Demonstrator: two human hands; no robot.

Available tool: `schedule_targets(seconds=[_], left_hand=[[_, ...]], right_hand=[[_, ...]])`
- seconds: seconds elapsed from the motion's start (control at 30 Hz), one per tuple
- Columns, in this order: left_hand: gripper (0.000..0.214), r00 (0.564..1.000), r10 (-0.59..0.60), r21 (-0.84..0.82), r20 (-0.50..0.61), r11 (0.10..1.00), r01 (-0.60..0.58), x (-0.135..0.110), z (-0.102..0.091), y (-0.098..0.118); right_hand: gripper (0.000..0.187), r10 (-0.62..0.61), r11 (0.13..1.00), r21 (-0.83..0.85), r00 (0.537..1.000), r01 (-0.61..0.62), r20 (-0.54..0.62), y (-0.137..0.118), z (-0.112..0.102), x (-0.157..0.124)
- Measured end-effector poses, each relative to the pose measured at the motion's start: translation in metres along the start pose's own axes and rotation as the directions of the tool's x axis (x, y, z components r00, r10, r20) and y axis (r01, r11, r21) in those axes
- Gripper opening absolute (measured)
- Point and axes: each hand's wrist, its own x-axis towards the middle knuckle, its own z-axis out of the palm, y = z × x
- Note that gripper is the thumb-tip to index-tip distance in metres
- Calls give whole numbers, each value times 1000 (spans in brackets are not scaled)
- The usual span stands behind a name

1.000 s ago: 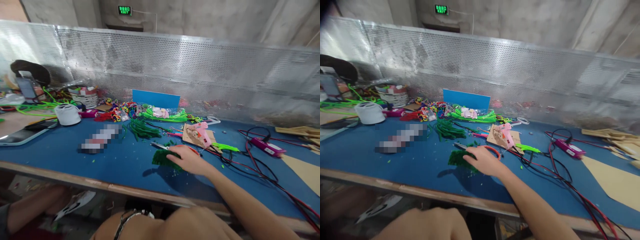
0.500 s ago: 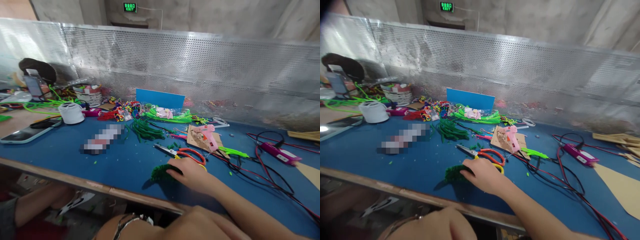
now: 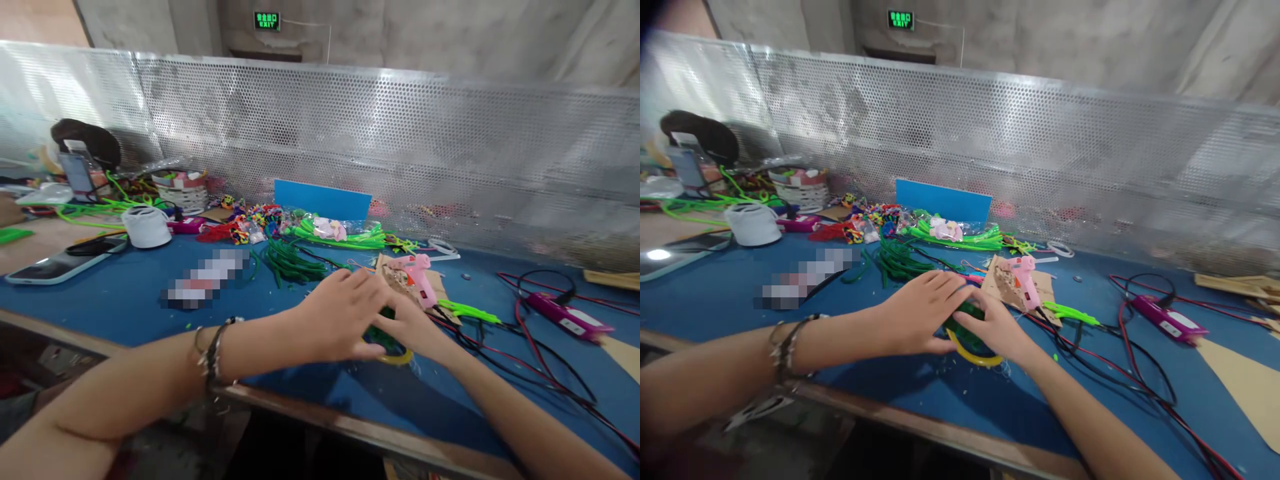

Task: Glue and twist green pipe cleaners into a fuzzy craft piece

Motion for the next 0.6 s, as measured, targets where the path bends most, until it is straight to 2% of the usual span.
schedule_targets(seconds=[0.1, 0.2, 0.3, 0.37, 0.4, 0.47, 0.53, 0.6], left_hand=[[71, 992, -1, 153, 128, 988, -18, -4, 38, -16], [62, 984, -4, 164, 178, 986, -26, -8, 52, -19], [44, 972, -82, 168, 221, 985, 45, -9, 47, -20], [28, 959, -143, 179, 243, 979, 100, -8, 42, -20], [21, 954, -164, 184, 251, 976, 119, -8, 40, -20], [15, 946, -176, 171, 274, 976, 132, -8, 39, -19], [15, 936, -168, 132, 309, 982, 132, -8, 39, -16], [17, 926, -160, 86, 342, 987, 139, -9, 39, -14]], right_hand=[[25, 87, 978, 180, 992, -101, 88, 4, 5, -1], [22, 176, 949, 235, 973, -208, 146, 3, 8, -5], [29, 160, 980, 110, 986, -163, 42, 0, 8, -11], [42, 23, 992, -123, 999, -29, -46, -2, 8, -15], [48, -78, 959, -278, 995, 58, -63, -3, 8, -17], [51, -281, 796, -563, 960, 225, -14, -4, 9, -19], [38, -409, 607, -723, 909, 331, 73, -3, 12, -19], [24, -482, 457, -801, 865, 387, 143, -2, 13, -20]])
